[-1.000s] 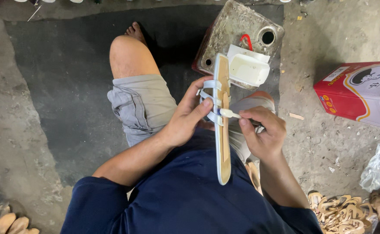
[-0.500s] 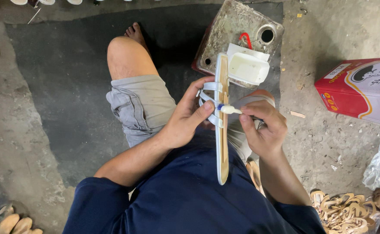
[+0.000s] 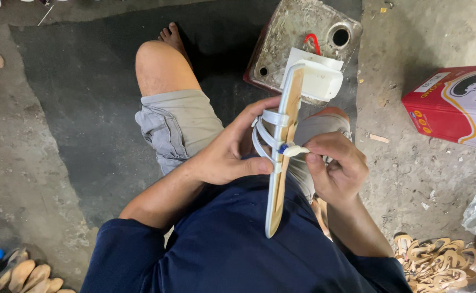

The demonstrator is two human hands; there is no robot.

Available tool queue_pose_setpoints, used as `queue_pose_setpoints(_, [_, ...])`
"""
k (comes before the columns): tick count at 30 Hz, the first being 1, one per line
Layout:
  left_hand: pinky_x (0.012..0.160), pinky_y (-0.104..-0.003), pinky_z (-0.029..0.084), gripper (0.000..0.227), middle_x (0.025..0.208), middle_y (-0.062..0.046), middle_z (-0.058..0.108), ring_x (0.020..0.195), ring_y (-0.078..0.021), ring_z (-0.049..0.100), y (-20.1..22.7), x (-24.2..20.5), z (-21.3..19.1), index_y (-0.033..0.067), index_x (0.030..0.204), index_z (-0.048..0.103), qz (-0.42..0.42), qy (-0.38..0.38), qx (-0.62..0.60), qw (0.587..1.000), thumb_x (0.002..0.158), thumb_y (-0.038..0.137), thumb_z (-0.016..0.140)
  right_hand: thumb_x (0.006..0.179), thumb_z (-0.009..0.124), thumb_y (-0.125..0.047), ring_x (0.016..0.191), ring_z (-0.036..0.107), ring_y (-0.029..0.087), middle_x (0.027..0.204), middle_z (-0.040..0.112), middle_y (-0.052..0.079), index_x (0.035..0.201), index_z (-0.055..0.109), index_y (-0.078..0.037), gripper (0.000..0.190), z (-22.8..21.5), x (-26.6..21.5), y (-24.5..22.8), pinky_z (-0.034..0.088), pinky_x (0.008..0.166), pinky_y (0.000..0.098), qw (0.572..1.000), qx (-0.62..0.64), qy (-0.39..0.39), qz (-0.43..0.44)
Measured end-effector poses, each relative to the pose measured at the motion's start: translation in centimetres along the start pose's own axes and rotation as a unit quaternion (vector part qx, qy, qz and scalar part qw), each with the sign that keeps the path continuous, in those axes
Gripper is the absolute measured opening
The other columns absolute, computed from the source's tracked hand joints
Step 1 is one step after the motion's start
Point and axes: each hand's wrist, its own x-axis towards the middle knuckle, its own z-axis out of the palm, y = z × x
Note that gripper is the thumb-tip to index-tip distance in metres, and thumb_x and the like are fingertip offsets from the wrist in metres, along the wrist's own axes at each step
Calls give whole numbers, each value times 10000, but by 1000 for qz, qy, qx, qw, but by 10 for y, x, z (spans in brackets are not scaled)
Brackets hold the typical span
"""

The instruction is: The person sits on the floor and applies a white substance to the soles of several sandals using a toothbrush. They repeatedly dip the toothbrush into a container and brush the substance onto the sandal soles, then place the sandals on a nearby rack.

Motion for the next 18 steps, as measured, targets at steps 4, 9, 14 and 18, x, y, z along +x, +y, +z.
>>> queue_pose_setpoints(4, [1250,-377,402,1003,1583,-119,401,1473,-196,431,1,0,1,49,1670,198,18,15,12,1000,945,230,867,962,701,16,865,695,192,969,700,137,1070,668,-1,114,0,0,5,551,695,273,999,26,-23,1])
queue_pose_setpoints(9, [1235,-386,417,1037,1555,-125,428,1446,-209,454,1,-1,2,60,1695,197,17,27,-10,999,934,245,877,967,697,19,834,688,181,980,698,133,1066,672,3,104,-8,2,3,539,711,275,998,49,-44,12])
queue_pose_setpoints(14, [1266,-392,378,1034,1575,-128,412,1474,-209,430,-3,-1,2,55,1693,205,23,28,6,999,931,253,876,955,695,29,818,684,169,989,703,137,1080,669,-1,131,-8,6,2,530,699,263,998,43,-36,24])
queue_pose_setpoints(18, [1268,-391,370,1011,1566,-123,399,1474,-202,412,-8,0,2,55,1692,210,52,80,19,995,950,281,858,957,713,24,869,687,182,998,693,138,1066,679,-15,120,-3,5,1,538,708,258,999,20,-40,8])
